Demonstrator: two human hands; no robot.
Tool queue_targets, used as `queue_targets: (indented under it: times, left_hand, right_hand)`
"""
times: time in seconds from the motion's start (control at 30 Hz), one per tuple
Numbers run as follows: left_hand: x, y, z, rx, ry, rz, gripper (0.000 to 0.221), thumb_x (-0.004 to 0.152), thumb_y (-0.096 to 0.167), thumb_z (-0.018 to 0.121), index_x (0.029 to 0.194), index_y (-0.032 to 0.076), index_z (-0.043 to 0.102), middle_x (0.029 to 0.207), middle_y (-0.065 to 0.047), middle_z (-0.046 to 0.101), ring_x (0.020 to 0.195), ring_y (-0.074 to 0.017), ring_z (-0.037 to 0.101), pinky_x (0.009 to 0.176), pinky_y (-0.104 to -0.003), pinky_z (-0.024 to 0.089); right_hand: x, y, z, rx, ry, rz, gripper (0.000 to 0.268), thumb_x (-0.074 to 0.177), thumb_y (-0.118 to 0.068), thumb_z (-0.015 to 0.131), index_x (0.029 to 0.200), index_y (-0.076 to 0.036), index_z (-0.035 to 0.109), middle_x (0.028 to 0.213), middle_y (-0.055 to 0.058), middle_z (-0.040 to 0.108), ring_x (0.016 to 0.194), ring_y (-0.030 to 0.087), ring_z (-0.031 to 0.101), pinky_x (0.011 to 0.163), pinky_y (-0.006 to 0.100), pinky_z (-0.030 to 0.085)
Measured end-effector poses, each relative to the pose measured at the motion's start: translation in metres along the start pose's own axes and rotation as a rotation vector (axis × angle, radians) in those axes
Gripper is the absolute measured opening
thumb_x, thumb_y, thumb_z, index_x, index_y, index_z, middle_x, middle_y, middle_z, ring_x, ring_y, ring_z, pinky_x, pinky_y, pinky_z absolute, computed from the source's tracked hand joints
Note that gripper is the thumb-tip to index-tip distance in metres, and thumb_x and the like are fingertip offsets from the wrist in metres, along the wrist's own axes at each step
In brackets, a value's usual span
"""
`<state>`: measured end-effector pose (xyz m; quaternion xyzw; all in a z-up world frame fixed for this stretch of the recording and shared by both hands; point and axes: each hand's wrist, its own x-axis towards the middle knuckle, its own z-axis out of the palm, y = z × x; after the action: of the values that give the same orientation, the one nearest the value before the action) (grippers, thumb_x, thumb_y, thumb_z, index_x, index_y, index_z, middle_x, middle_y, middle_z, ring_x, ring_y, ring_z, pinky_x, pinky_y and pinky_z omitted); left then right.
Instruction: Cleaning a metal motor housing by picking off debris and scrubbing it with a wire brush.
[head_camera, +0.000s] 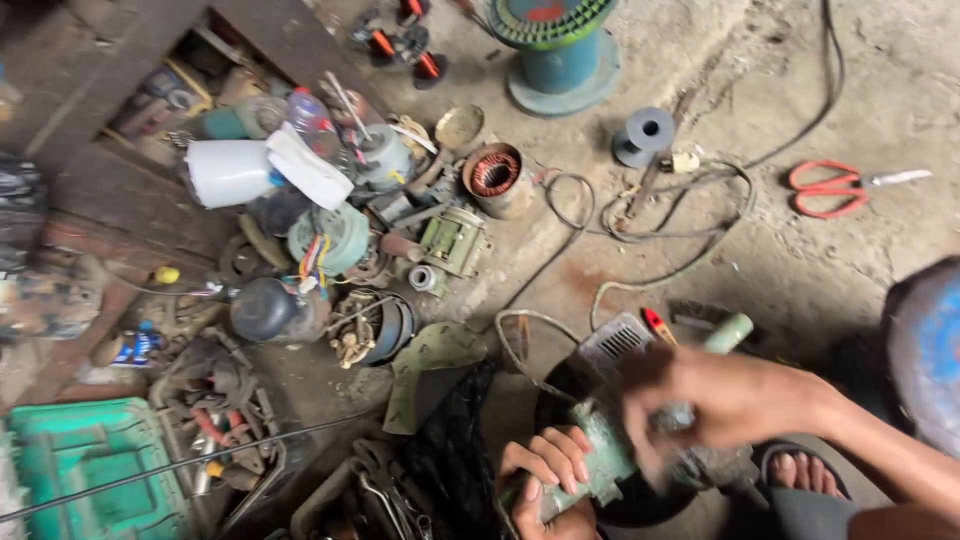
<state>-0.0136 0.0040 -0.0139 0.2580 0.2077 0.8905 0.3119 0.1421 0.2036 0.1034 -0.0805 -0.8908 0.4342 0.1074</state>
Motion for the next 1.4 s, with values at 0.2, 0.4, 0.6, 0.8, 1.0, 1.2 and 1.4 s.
queue_targets:
  times: [0.2, 0.4, 0.6, 0.8, 1.0, 1.2, 1.4]
  left_hand:
    - [0.006, -0.021, -0.062, -0.165, -0.315, 0.007, 0.014, 0.105, 0.017, 0.059, 0.099, 0.004, 0.058, 0.078, -0.016, 0.069, 0.075, -0.0323, 0.066, 0.082, -0.054, 0.054]
    - [0.01, 0.001, -0.006, 0.003, 0.016, -0.047, 0.016, 0.099, 0.021, 0.054, 0.09, 0.008, 0.055, 0.067, -0.009, 0.058, 0.068, -0.0264, 0.056, 0.079, -0.051, 0.049]
    - [0.015, 0.004, 0.0, 0.065, 0.027, -0.061, 0.014, 0.098, 0.022, 0.053, 0.09, 0.009, 0.054, 0.067, -0.007, 0.057, 0.068, -0.0258, 0.055, 0.078, -0.05, 0.049]
    - [0.017, 0.008, 0.012, 0.038, 0.01, -0.066, 0.016, 0.1, 0.022, 0.052, 0.093, 0.008, 0.055, 0.07, -0.007, 0.057, 0.071, -0.026, 0.055, 0.081, -0.05, 0.048]
    - [0.018, 0.01, 0.013, 0.065, 0.009, -0.059, 0.018, 0.1, 0.026, 0.053, 0.092, 0.009, 0.054, 0.068, -0.006, 0.056, 0.069, -0.0244, 0.056, 0.08, -0.049, 0.049]
    - [0.018, 0.012, 0.019, 0.082, 0.018, -0.073, 0.016, 0.099, 0.023, 0.052, 0.093, 0.009, 0.054, 0.07, -0.007, 0.056, 0.07, -0.0249, 0.054, 0.08, -0.049, 0.049]
    - [0.018, 0.013, 0.021, 0.094, 0.005, -0.064, 0.014, 0.096, 0.021, 0.05, 0.093, 0.008, 0.054, 0.071, -0.008, 0.059, 0.069, -0.0254, 0.056, 0.08, -0.049, 0.051]
  right_hand:
    - [-0.002, 0.015, 0.022, 0.071, 0.152, -0.031, 0.015, 0.083, -0.025, 0.1, 0.09, -0.019, 0.088, 0.092, -0.003, 0.085, 0.097, 0.024, 0.075, 0.09, 0.044, 0.063]
    - [0.002, 0.008, 0.003, 0.13, 0.283, -0.158, 0.013, 0.081, -0.014, 0.1, 0.088, -0.017, 0.09, 0.082, -0.003, 0.071, 0.085, 0.021, 0.061, 0.087, 0.039, 0.055]
    - [-0.004, 0.032, 0.015, -0.011, 0.119, -0.041, 0.016, 0.08, -0.015, 0.096, 0.093, -0.019, 0.088, 0.103, -0.003, 0.076, 0.101, 0.023, 0.073, 0.093, 0.045, 0.059]
    - [-0.004, 0.01, 0.015, 0.125, 0.359, -0.002, 0.012, 0.085, -0.012, 0.097, 0.09, -0.015, 0.086, 0.085, -0.003, 0.072, 0.076, 0.016, 0.068, 0.07, 0.035, 0.056]
    - [-0.01, 0.015, 0.005, 0.123, 0.21, -0.007, 0.014, 0.09, -0.011, 0.094, 0.093, -0.013, 0.08, 0.098, -0.002, 0.077, 0.083, 0.016, 0.075, 0.071, 0.033, 0.069]
    - [-0.008, 0.019, 0.012, 0.124, 0.242, 0.006, 0.016, 0.086, -0.015, 0.098, 0.093, -0.014, 0.083, 0.09, -0.002, 0.075, 0.083, 0.019, 0.07, 0.08, 0.04, 0.058]
    - [-0.012, 0.005, -0.002, 0.103, 0.203, 0.104, 0.014, 0.09, -0.019, 0.095, 0.096, -0.014, 0.084, 0.095, -0.004, 0.083, 0.081, 0.017, 0.078, 0.074, 0.036, 0.062]
